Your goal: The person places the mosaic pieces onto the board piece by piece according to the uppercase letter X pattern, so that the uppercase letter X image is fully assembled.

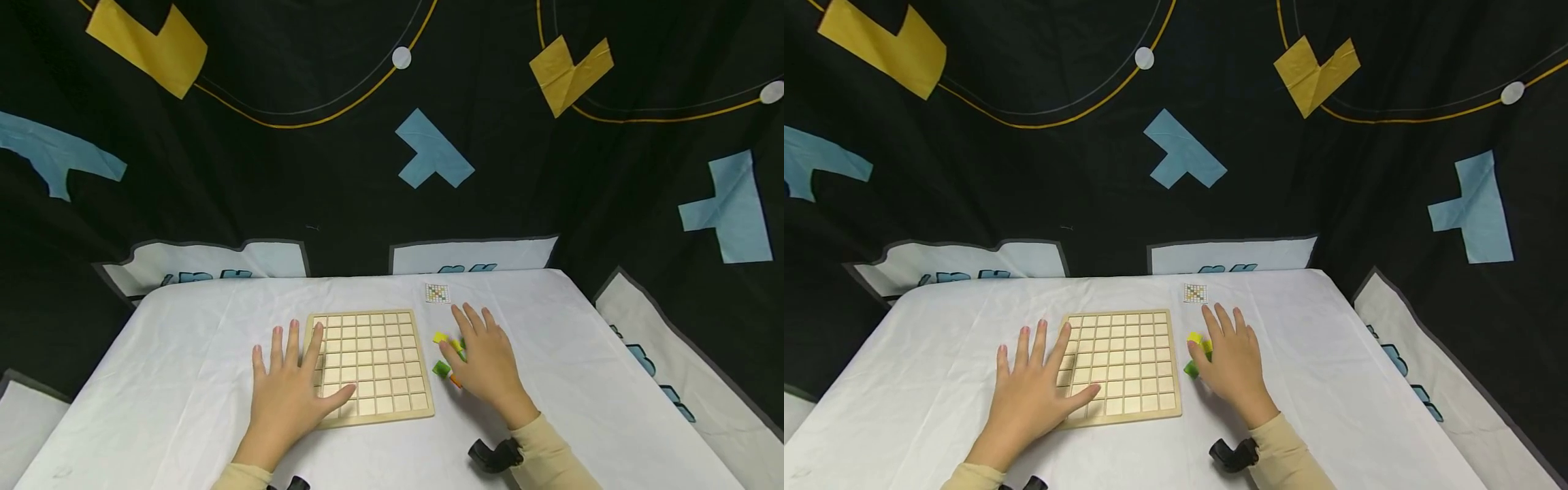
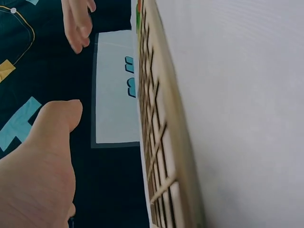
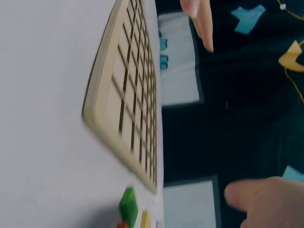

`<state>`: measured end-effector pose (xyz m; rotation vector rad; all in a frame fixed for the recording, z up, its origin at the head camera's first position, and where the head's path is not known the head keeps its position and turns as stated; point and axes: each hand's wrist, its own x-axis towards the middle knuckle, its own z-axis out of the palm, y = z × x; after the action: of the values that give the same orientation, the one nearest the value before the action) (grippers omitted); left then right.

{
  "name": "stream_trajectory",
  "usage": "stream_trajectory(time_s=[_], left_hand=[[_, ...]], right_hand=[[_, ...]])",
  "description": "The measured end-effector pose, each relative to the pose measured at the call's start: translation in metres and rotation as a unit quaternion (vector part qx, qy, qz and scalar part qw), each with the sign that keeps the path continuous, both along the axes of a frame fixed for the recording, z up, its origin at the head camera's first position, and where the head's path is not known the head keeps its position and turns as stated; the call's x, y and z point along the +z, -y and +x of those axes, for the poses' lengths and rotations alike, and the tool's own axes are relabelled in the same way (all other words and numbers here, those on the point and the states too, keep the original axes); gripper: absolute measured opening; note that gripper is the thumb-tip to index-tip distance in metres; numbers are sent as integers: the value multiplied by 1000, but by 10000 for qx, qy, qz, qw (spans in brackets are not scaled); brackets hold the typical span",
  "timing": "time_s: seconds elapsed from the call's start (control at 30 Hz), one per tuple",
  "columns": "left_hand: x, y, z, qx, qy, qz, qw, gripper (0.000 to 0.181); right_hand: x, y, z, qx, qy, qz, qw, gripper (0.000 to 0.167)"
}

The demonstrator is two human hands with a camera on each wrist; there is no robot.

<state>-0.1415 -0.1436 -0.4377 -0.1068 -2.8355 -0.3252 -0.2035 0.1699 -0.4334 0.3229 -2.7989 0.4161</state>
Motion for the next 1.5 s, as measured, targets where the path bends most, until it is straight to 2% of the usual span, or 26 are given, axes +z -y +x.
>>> stream_trajectory(time_s=[0.17,0.37,0.53,0.67,0.83,1.1,1.27,1.5], left_hand=[[-9,5,5,-92,234,196,9995,121],[-21,10,6,-194,313,392,9986,125],[-33,13,7,-273,641,786,9945,129],[-43,14,8,-274,797,916,9922,134],[-51,14,9,-310,763,887,9927,139],[-54,13,11,-356,771,860,9927,144],[-54,13,12,-360,810,901,9920,143],[-55,13,12,-350,810,934,9917,142]], right_hand=[[-11,-22,-8,-61,272,-24,9996,63],[-20,-41,-20,-317,909,72,9953,55],[-27,-47,-28,-336,1241,111,9916,51],[-31,-47,-32,-189,1157,38,9931,44],[-34,-45,-34,-53,957,122,9953,35],[-38,-40,-40,56,749,390,9964,25],[-32,-26,-44,84,679,420,9968,28],[-17,11,-49,559,608,241,9963,28]])
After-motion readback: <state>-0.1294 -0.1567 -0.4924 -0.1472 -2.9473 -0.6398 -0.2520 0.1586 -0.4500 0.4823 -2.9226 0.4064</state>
